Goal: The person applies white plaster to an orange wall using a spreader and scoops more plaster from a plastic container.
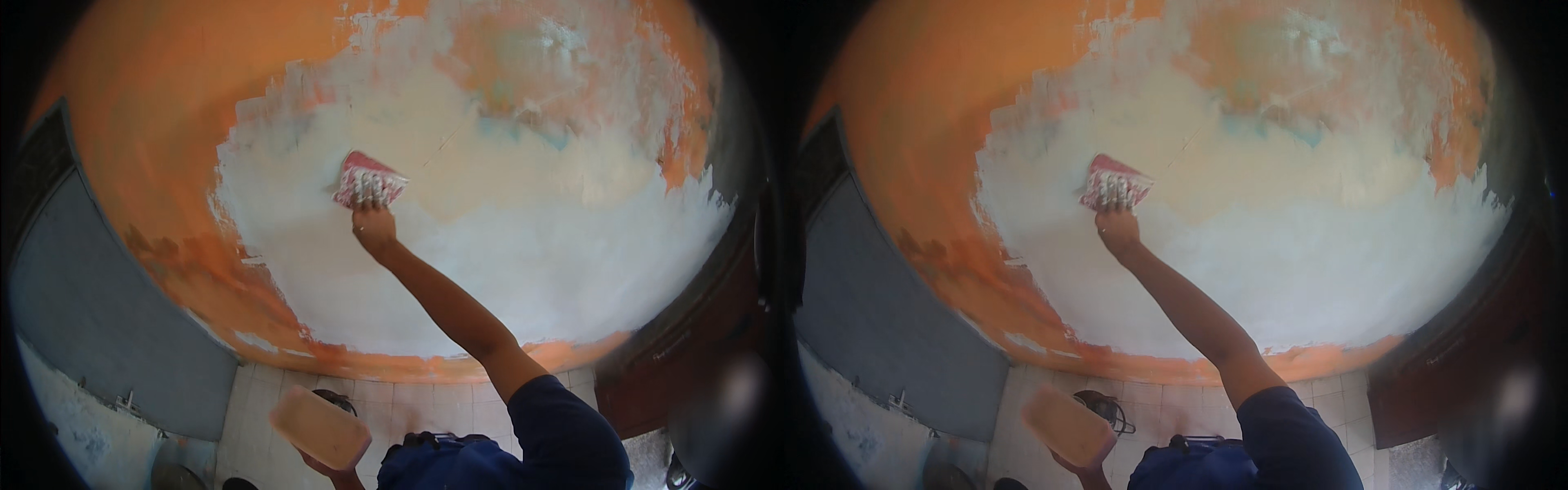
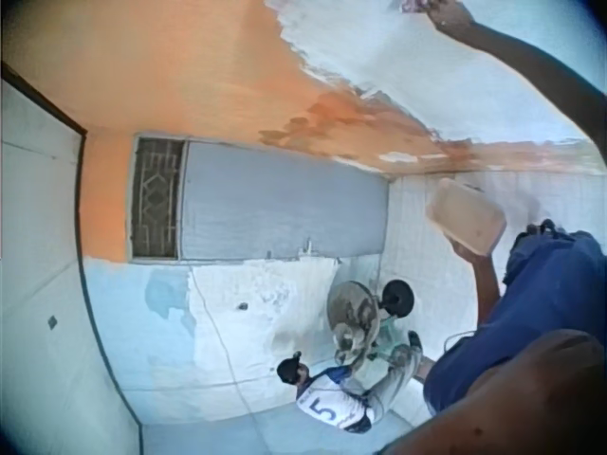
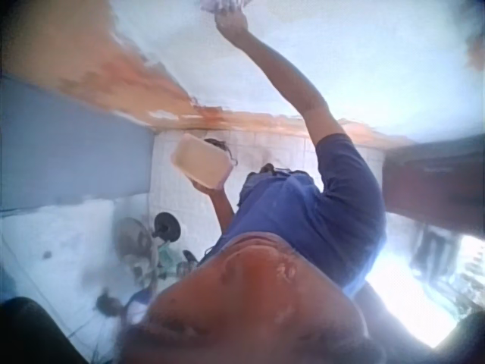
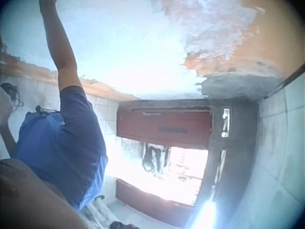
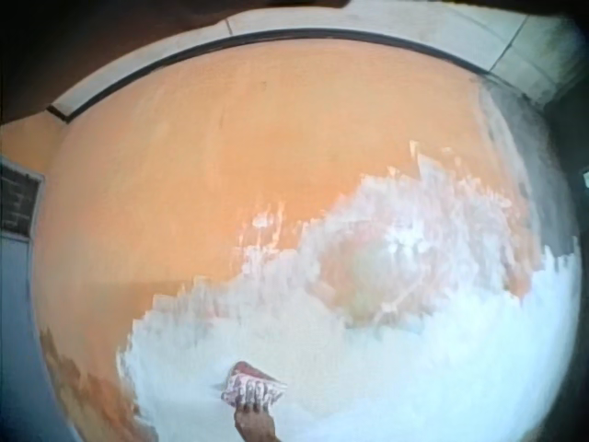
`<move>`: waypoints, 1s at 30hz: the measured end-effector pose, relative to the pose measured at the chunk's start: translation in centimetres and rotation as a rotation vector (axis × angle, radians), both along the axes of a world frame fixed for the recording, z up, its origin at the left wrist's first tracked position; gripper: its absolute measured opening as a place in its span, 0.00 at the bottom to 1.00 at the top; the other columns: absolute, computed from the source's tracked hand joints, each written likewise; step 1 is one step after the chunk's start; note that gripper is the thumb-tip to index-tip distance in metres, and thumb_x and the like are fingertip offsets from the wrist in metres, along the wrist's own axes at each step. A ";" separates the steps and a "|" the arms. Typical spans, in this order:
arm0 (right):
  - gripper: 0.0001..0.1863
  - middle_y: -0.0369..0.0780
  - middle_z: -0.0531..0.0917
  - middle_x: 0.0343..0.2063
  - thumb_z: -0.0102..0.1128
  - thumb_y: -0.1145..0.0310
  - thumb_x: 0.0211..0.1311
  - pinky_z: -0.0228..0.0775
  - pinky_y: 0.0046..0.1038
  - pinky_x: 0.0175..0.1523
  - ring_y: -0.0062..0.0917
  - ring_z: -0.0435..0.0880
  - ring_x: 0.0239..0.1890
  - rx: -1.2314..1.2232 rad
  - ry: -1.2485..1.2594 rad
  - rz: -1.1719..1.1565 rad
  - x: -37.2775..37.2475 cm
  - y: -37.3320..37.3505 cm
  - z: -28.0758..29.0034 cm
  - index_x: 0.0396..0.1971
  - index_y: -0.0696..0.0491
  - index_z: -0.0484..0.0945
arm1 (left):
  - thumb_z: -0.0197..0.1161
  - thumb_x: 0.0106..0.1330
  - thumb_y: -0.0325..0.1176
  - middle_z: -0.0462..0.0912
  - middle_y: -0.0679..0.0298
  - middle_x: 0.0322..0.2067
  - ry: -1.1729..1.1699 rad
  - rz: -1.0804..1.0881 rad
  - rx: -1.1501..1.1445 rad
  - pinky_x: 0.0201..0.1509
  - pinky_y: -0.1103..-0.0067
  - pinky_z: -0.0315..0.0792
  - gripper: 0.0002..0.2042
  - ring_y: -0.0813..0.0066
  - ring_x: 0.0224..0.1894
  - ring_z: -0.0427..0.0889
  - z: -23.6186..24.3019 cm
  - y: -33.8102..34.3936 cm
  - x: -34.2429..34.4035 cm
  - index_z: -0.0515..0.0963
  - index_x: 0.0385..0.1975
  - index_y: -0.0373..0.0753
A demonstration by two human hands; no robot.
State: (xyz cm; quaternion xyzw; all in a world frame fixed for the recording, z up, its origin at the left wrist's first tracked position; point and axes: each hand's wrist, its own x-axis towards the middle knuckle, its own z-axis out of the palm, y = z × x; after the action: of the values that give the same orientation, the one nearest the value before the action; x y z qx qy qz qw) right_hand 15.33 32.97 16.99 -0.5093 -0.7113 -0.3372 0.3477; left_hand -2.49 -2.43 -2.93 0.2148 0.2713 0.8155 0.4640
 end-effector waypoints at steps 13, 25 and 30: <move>0.26 0.49 0.73 0.49 0.52 0.80 0.46 0.67 0.37 0.53 0.43 0.73 0.50 0.527 0.223 -0.017 11.7 -7.4 12.8 0.51 0.58 0.69 | 0.36 0.67 0.51 0.66 0.55 0.55 -0.012 0.011 -0.006 0.42 0.62 0.77 0.28 0.59 0.47 0.76 -0.4 -3.1 -1.8 0.52 0.62 0.41; 0.25 0.49 0.74 0.48 0.52 0.78 0.46 0.67 0.37 0.53 0.42 0.73 0.51 -0.031 0.075 0.212 7.0 -5.9 -8.0 0.49 0.57 0.70 | 0.65 0.51 0.41 0.70 0.54 0.51 0.799 0.373 -0.040 0.41 0.64 0.79 0.39 0.61 0.45 0.77 5.8 -0.9 0.8 0.52 0.61 0.37; 0.13 0.53 0.79 0.29 0.53 0.79 0.50 0.74 0.35 0.33 0.44 0.80 0.29 0.169 0.486 0.289 8.1 -7.8 2.9 0.38 0.59 0.77 | 0.55 0.55 0.48 0.71 0.57 0.50 0.364 0.100 -0.135 0.43 0.62 0.76 0.33 0.60 0.45 0.77 6.7 -1.4 1.1 0.56 0.60 0.41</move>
State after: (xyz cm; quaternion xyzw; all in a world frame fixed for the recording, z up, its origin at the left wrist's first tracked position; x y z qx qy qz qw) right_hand 23.41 25.20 19.91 -0.4378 -0.6419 -0.2103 0.5933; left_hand -1.34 -3.78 3.79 0.3133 0.4149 0.7653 0.3793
